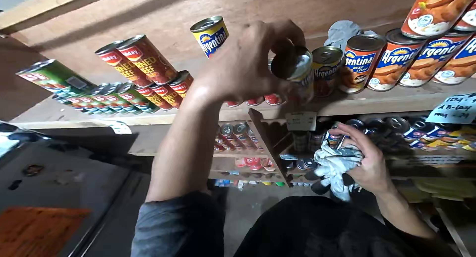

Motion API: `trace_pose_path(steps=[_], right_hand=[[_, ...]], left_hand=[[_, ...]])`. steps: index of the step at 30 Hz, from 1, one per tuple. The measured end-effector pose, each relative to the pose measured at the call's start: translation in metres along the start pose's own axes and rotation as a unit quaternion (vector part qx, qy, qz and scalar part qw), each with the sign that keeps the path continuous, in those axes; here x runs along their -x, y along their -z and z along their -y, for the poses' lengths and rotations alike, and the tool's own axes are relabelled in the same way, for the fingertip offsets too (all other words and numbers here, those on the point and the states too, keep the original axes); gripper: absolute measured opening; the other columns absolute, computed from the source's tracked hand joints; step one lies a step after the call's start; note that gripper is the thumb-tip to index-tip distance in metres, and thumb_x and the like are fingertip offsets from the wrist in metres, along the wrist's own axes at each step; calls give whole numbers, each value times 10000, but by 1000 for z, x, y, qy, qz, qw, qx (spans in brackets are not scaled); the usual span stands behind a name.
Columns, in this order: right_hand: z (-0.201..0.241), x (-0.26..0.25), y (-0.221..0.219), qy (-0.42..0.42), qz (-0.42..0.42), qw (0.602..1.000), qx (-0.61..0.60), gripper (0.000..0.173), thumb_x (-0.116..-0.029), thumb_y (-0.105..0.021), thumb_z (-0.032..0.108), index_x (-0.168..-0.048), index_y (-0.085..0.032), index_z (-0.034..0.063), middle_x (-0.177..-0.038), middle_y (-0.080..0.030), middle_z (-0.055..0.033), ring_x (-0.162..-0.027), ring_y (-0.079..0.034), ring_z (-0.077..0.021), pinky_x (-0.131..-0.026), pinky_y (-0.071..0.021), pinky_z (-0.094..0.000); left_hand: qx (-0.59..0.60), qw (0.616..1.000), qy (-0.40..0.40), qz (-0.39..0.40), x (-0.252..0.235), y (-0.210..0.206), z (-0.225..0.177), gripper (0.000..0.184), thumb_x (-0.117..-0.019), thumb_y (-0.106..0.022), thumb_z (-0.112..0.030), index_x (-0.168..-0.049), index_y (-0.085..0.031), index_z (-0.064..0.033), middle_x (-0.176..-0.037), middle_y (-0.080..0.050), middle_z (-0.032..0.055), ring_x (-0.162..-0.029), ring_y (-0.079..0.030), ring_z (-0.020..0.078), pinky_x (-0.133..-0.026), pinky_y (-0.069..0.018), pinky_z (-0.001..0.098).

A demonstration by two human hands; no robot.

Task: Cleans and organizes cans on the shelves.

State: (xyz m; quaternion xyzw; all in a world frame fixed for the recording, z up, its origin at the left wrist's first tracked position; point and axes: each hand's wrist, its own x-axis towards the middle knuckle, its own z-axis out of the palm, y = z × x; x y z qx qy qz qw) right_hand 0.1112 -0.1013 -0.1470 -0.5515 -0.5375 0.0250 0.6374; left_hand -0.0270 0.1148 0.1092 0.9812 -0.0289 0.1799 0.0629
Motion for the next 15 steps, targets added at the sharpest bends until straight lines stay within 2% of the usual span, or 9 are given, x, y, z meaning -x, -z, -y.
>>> trace_pose_path(steps=[4, 6, 8, 12, 15], right_hand=[[-1, 4, 2, 6, -3, 1000, -2, 613, -879, -760, 269, -1371, -556, -33, -1214, -699, -90, -1005, -642, 11, -900, -526, -151], [-2, 5, 4, 5, -4, 1000, 1, 602, -879, -756, 279, -1355, -567, -38, -1213, -701, -92, -1027, -644, 1, -913, -527, -159], [-3, 7, 7, 4, -7, 1000, 9, 589, -886, -746, 293, -1338, -581, -46, -1201, -705, -100, -1017, -644, -11, -907, -525, -167], [-4, 9, 11, 8, -18, 1000, 12, 571, -902, -737, 314, -1327, -594, -38, -1193, -712, -85, -1091, -645, -22, -965, -520, -181], [-5, 10, 12, 4, -19, 1000, 10, 545, -896, -742, 306, -1309, -612, -27, -1196, -714, -70, -1098, -647, -18, -969, -523, -179]], left_hand=[[-21, 993, 56, 97, -32, -1, 15, 600, -786, -855, -343, -1276, -628, -82, -1143, -708, 102, -1082, -674, 252, -969, -516, 499], [-26, 986, 80, 144, -43, -4, 14, 589, -809, -855, -314, -1291, -621, -70, -1182, -696, 131, -1111, -663, 297, -980, -501, 533], [-39, 979, 98, 173, -51, -9, 12, 569, -828, -850, -295, -1296, -621, -67, -1202, -692, 144, -1124, -659, 322, -979, -493, 559], [-64, 975, 102, 184, -58, -19, 17, 551, -840, -841, -314, -1289, -631, -73, -1183, -694, 149, -1093, -663, 338, -954, -487, 592], [-68, 972, 92, 205, -61, -20, 18, 561, -860, -831, -247, -1329, -590, -55, -1190, -682, 172, -1109, -652, 368, -960, -480, 605]])
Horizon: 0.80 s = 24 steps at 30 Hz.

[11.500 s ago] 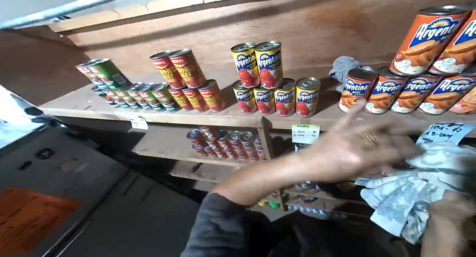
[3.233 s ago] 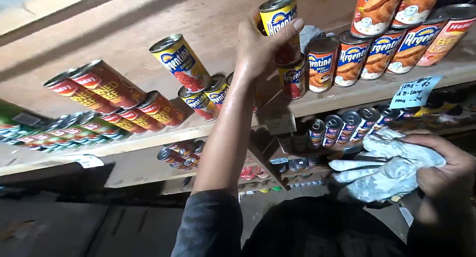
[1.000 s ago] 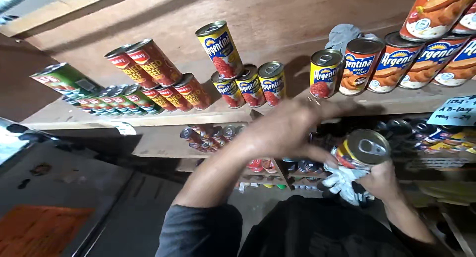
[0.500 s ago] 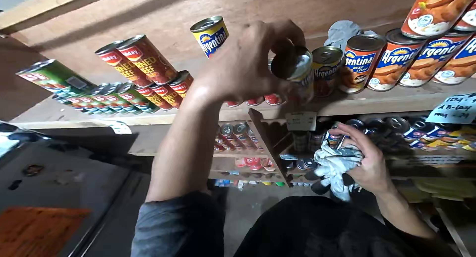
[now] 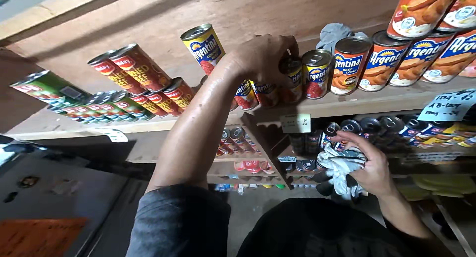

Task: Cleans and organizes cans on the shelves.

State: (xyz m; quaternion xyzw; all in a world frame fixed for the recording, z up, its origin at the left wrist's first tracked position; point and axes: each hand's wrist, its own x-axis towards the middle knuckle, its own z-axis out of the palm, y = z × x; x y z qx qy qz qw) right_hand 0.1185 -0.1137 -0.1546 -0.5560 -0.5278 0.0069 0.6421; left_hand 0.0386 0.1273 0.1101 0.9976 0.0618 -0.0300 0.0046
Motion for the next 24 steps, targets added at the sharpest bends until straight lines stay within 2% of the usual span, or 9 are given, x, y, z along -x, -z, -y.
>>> trace_pose_path(steps=[4, 8, 13, 14, 16, 18, 21, 23, 24], right_hand=[[-1, 0, 0, 1, 11, 1000, 3, 529, -891, -747, 306, -1299, -626, -10, -1184, -712, -70, -1070, -640, -9, -952, -521, -170], [-1, 0, 1, 4, 16, 1000, 3, 535, -892, -748, 316, -1299, -624, -8, -1185, -715, -73, -1060, -641, -1, -943, -515, -156], [-2, 1, 2, 5, 18, 1000, 4, 529, -895, -744, 313, -1296, -627, -12, -1176, -717, -72, -1058, -643, -7, -944, -518, -162], [-3, 1, 2, 3, 20, 1000, 4, 527, -895, -745, 312, -1296, -630, -10, -1175, -716, -71, -1065, -642, -13, -950, -519, -169], [-3, 0, 2, 0, 22, 1000, 9, 529, -893, -745, 317, -1300, -634, -3, -1178, -717, -64, -1088, -642, -20, -971, -519, -180], [-3, 0, 2, -3, 25, 1000, 14, 533, -889, -741, 319, -1304, -635, 1, -1186, -718, -64, -1095, -640, -20, -973, -514, -179], [-2, -1, 2, -1, 29, 999, 15, 531, -892, -743, 319, -1304, -632, 2, -1186, -716, -64, -1080, -638, -13, -965, -512, -169], [-2, -1, 1, 0, 25, 1000, 12, 520, -889, -749, 299, -1294, -637, -7, -1175, -719, -71, -1066, -643, -17, -955, -516, -172], [-2, -1, 1, 0, 25, 1000, 13, 523, -889, -751, 302, -1293, -636, -9, -1176, -719, -73, -1071, -643, -20, -957, -516, -175]], left_hand=[[9, 1000, -4, 25, -4, 4, 4, 630, -855, -839, -251, -1387, -552, -73, -1286, -653, 158, -1193, -627, 341, -1014, -474, 572], [29, 999, -15, 22, -3, 5, 6, 532, -865, -825, -195, -1330, -595, -75, -1253, -668, 135, -1171, -641, 284, -1023, -487, 492], [63, 997, -37, 23, -3, 4, 10, 565, -831, -847, -140, -1328, -589, -60, -1224, -668, 138, -1135, -647, 258, -1012, -498, 453], [76, 996, -38, 19, -3, 3, 10, 618, -828, -850, -146, -1365, -559, -54, -1260, -651, 150, -1162, -633, 269, -1022, -489, 456], [105, 994, -37, 8, -3, 2, 6, 795, -830, -853, -229, -1493, -446, -62, -1428, -561, 178, -1285, -571, 310, -1078, -462, 474], [115, 993, -33, -18, -8, 2, -2, 853, -863, -817, -343, -1543, -397, -45, -1471, -529, 201, -1324, -543, 344, -1096, -447, 490], [99, 994, -37, -31, -21, 0, -11, 715, -904, -769, -396, -1454, -520, -13, -1311, -646, 180, -1201, -626, 293, -1057, -474, 461], [98, 993, -61, -29, -31, -4, -10, 501, -894, -790, -329, -1279, -659, -35, -1114, -721, 111, -1016, -694, 195, -946, -543, 393], [113, 991, -68, -25, -34, -5, -10, 430, -889, -799, -278, -1227, -682, -39, -1076, -726, 97, -974, -702, 171, -913, -563, 370]])
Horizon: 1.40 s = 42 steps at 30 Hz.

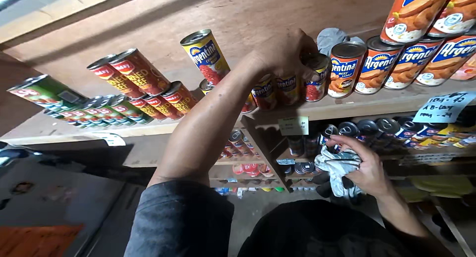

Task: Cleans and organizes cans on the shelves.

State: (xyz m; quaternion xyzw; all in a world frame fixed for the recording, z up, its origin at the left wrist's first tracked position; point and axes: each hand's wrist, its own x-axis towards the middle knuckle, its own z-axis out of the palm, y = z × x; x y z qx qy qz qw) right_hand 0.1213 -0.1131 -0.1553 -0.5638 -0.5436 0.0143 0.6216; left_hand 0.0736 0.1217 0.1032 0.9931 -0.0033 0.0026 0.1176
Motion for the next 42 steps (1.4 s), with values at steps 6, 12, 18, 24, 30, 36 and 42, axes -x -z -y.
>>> trace_pose_path(steps=[6, 12, 18, 24, 30, 36, 42], right_hand=[[-1, 0, 1, -4, -3, 1000, 10, 542, -884, -752, 322, -1295, -635, -12, -1183, -721, -66, -1094, -643, -23, -970, -516, -179], [-3, -2, -1, -2, 3, 1000, 6, 539, -889, -749, 321, -1293, -633, -16, -1180, -720, -65, -1090, -643, -15, -974, -514, -171], [-2, -4, -5, -8, 11, 1000, -1, 543, -877, -760, 296, -1291, -632, -31, -1181, -717, -77, -1074, -642, -11, -956, -515, -166], [1, -3, -5, -6, 15, 1000, -3, 538, -873, -769, 290, -1295, -635, -17, -1180, -715, -68, -1074, -640, -15, -968, -510, -169], [2, 0, -1, -12, 7, 1000, 15, 532, -869, -765, 277, -1297, -636, -11, -1172, -717, -63, -1049, -641, -12, -954, -512, -172], [3, 0, -2, -11, 11, 1000, 17, 538, -866, -770, 286, -1297, -637, -8, -1169, -718, -57, -1047, -639, -10, -947, -512, -168], [2, 0, -5, -14, 12, 1000, 13, 551, -866, -772, 293, -1302, -633, -15, -1170, -716, -64, -1056, -640, -16, -949, -511, -166]], left_hand=[[48, 998, -31, 2, -5, -1, 7, 372, -873, -809, -178, -1191, -689, -26, -1054, -721, 88, -929, -704, 142, -845, -589, 319], [21, 1000, -19, -5, -3, -3, 7, 347, -883, -804, -249, -1157, -712, -56, -1013, -732, 56, -904, -698, 113, -855, -571, 303], [16, 997, -73, -26, -15, 1, -8, 822, -894, -774, -382, -1541, -418, -21, -1502, -523, 182, -1367, -524, 300, -1141, -412, 433], [-36, 998, -57, 20, -43, 5, -36, 374, -909, -780, -297, -1200, -711, -74, -1094, -727, 82, -962, -697, 184, -892, -556, 395], [-44, 999, -11, -15, -44, -1, -42, 399, -862, -816, -393, -1078, -740, -66, -989, -730, 74, -884, -685, 174, -829, -550, 409], [-44, 998, 24, -35, -43, -4, -43, 399, -860, -812, -423, -1066, -750, -86, -991, -738, 76, -906, -699, 209, -847, -552, 465], [-62, 997, 27, -47, -45, -5, -41, 410, -844, -812, -458, -1038, -760, -101, -980, -741, 70, -925, -699, 218, -837, -546, 478]])
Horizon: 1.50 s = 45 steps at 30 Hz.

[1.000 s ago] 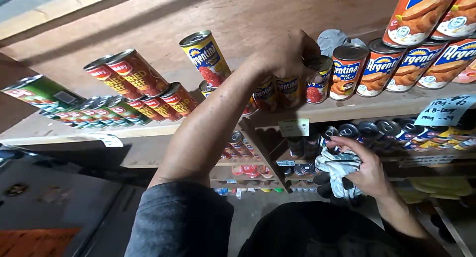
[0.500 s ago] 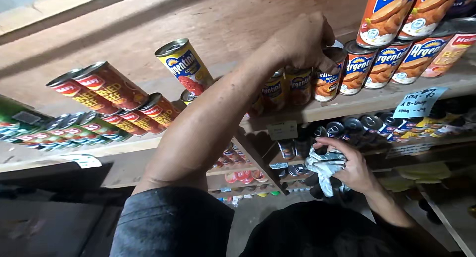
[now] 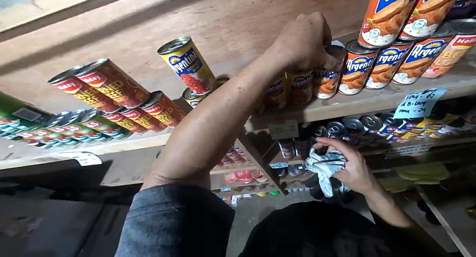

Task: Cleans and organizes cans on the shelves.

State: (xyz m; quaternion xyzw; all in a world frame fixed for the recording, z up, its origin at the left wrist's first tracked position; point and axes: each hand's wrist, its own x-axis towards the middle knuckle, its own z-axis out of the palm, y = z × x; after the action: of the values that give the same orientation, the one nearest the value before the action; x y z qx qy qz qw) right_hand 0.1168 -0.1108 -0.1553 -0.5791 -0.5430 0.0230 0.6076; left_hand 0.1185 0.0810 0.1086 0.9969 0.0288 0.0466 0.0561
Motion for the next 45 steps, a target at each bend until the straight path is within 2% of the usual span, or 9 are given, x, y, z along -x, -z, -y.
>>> trace_pose_path(steps=[8, 10, 12, 20, 26, 29, 31, 36, 45], right_hand=[[0, -2, -3, 1, 5, 1000, -2, 548, -868, -771, 291, -1303, -631, -11, -1167, -715, -55, -1046, -636, -3, -946, -509, -155], [-1, -2, -2, 4, 6, 1000, -4, 554, -868, -770, 292, -1305, -629, -19, -1174, -715, -67, -1050, -641, -14, -951, -514, -166], [-2, -1, -1, 2, 5, 1000, -3, 553, -870, -766, 291, -1303, -629, -24, -1182, -715, -69, -1070, -643, -22, -965, -515, -176], [-2, -2, -5, -3, 11, 1000, -5, 534, -858, -772, 252, -1293, -637, -25, -1171, -721, -80, -1084, -653, -39, -969, -522, -187], [-5, -3, -9, -4, 19, 1000, -2, 544, -866, -762, 282, -1303, -633, -16, -1168, -721, -67, -1080, -646, -26, -967, -515, -179], [-7, -4, -10, 0, 20, 1000, -12, 541, -876, -763, 291, -1301, -633, -19, -1168, -721, -70, -1090, -648, -31, -974, -519, -186], [-7, -4, -10, 1, 21, 1000, -16, 542, -876, -762, 281, -1298, -629, -32, -1173, -719, -78, -1087, -648, -27, -970, -520, -180], [-6, -5, -11, -2, 23, 1000, -15, 542, -867, -768, 274, -1299, -630, -25, -1172, -720, -70, -1099, -648, -24, -979, -518, -178], [-8, -6, -14, 3, 28, 999, -26, 535, -870, -765, 270, -1301, -628, -16, -1164, -720, -62, -1087, -652, -27, -972, -524, -180]], left_hand=[[10, 1000, -10, 0, 5, -2, 0, 465, -849, -810, -460, -1114, -734, -86, -1023, -732, 84, -924, -698, 220, -840, -553, 456], [12, 999, -31, 31, 12, 8, 5, 686, -858, -797, -478, -1354, -616, -42, -1273, -666, 155, -1150, -650, 290, -1000, -508, 488], [-11, 997, -40, 59, 21, 23, 14, 785, -860, -789, -482, -1434, -540, -7, -1389, -595, 215, -1281, -567, 375, -1083, -426, 554], [-55, 993, -35, 98, 27, 19, 31, 406, -861, -820, -348, -1166, -739, -93, -1002, -744, 89, -896, -699, 226, -856, -541, 477], [-10, 994, -65, 88, 27, 15, 42, 404, -859, -817, -341, -1171, -741, -95, -1029, -751, 61, -928, -711, 181, -875, -561, 401], [-24, 994, -42, 102, 38, 24, 42, 678, -869, -798, -416, -1384, -594, -26, -1259, -671, 183, -1151, -652, 323, -1016, -496, 496], [-72, 990, 8, 121, 51, 34, 38, 761, -845, -821, -427, -1428, -542, -25, -1321, -626, 222, -1203, -610, 397, -1029, -464, 575], [-129, 980, 57, 138, 61, 33, 43, 471, -848, -840, -324, -1249, -704, -117, -1127, -727, 134, -1064, -686, 336, -937, -509, 592], [-93, 987, 52, 117, 60, 31, 49, 415, -846, -842, -321, -1195, -735, -124, -1065, -740, 94, -975, -703, 262, -899, -543, 500]])
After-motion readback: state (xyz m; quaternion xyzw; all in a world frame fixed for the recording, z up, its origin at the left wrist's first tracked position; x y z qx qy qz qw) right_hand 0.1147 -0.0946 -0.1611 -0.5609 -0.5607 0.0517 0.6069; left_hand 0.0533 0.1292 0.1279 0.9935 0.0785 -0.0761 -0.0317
